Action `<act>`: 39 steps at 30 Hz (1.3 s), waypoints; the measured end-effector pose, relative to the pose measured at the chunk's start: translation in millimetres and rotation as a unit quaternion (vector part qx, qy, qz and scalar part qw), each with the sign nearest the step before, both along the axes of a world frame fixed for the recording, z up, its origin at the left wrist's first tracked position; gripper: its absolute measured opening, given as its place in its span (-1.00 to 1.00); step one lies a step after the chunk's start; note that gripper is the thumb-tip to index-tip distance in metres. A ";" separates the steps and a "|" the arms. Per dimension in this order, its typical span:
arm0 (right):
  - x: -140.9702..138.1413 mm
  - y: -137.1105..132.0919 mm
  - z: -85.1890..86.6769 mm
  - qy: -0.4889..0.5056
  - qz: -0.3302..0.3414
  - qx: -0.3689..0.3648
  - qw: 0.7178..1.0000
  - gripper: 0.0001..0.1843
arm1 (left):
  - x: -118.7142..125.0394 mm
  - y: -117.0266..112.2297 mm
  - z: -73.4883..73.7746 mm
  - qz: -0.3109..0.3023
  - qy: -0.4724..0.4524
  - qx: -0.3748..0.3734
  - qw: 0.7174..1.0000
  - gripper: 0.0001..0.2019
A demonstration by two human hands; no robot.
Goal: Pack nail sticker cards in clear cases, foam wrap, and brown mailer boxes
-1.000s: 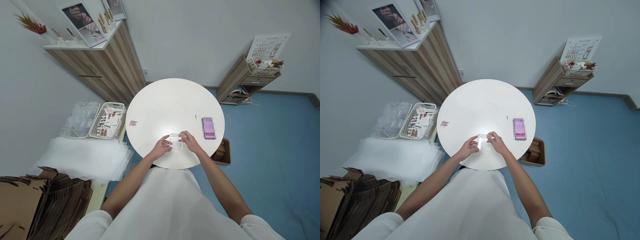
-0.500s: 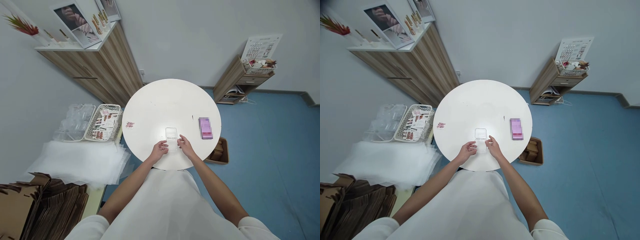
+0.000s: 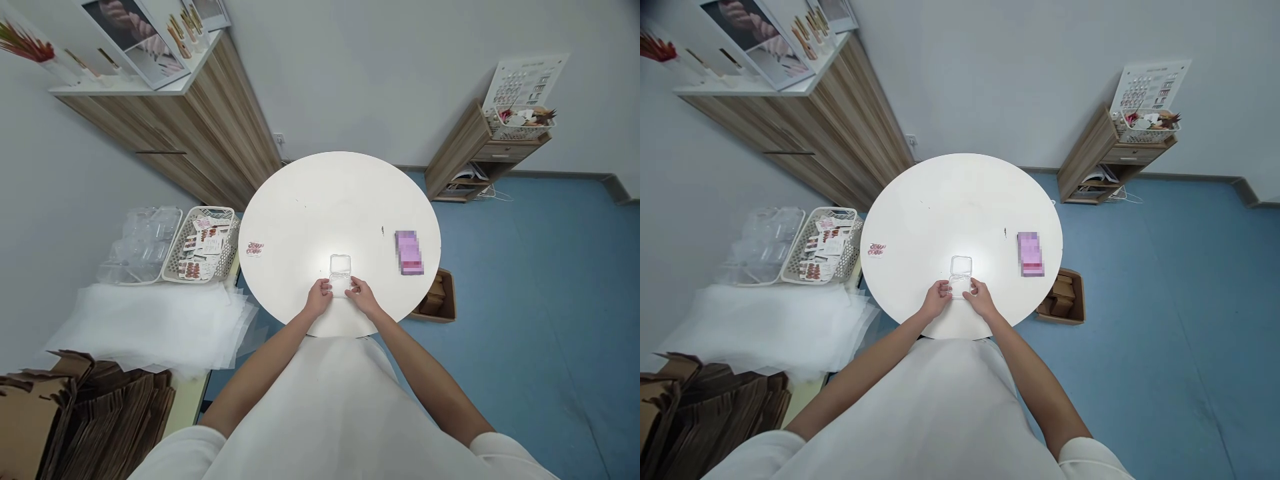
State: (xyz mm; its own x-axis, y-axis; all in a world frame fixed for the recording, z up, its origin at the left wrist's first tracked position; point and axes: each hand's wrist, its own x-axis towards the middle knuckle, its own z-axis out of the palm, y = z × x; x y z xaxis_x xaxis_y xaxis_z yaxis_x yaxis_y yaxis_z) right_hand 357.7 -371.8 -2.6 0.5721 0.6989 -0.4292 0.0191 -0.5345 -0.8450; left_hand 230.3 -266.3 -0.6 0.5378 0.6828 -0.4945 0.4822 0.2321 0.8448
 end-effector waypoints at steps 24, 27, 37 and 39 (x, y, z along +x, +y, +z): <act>7.1 11.6 -7.7 0.025 -0.002 -0.043 0.999 -0.43 | 10.0 8.2 -13.1 -0.038 0.045 0.036 0.998 -0.53; 5.7 10.0 -7.0 0.029 -0.012 -0.043 0.999 -0.43 | 5.9 8.3 -16.4 -0.029 0.043 0.022 0.998 -0.48; -26.3 33.8 14.5 -0.125 -0.063 0.054 0.989 -0.58 | -60.6 61.6 -4.6 -0.054 0.063 0.155 0.984 -0.60; -41.3 57.2 18.5 -0.132 -0.010 0.064 0.989 -0.60 | -83.6 95.0 -0.8 -0.042 0.084 0.212 0.973 -0.63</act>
State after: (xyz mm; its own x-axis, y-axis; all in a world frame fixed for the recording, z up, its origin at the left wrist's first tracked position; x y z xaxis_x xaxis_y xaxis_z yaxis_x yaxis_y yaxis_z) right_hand 316.4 -314.6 15.9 0.6660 0.7258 -0.1721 0.2388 -0.4260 -0.8726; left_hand 146.7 -171.3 -1.4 0.5365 0.8017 -0.2636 0.6244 -0.1669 0.7631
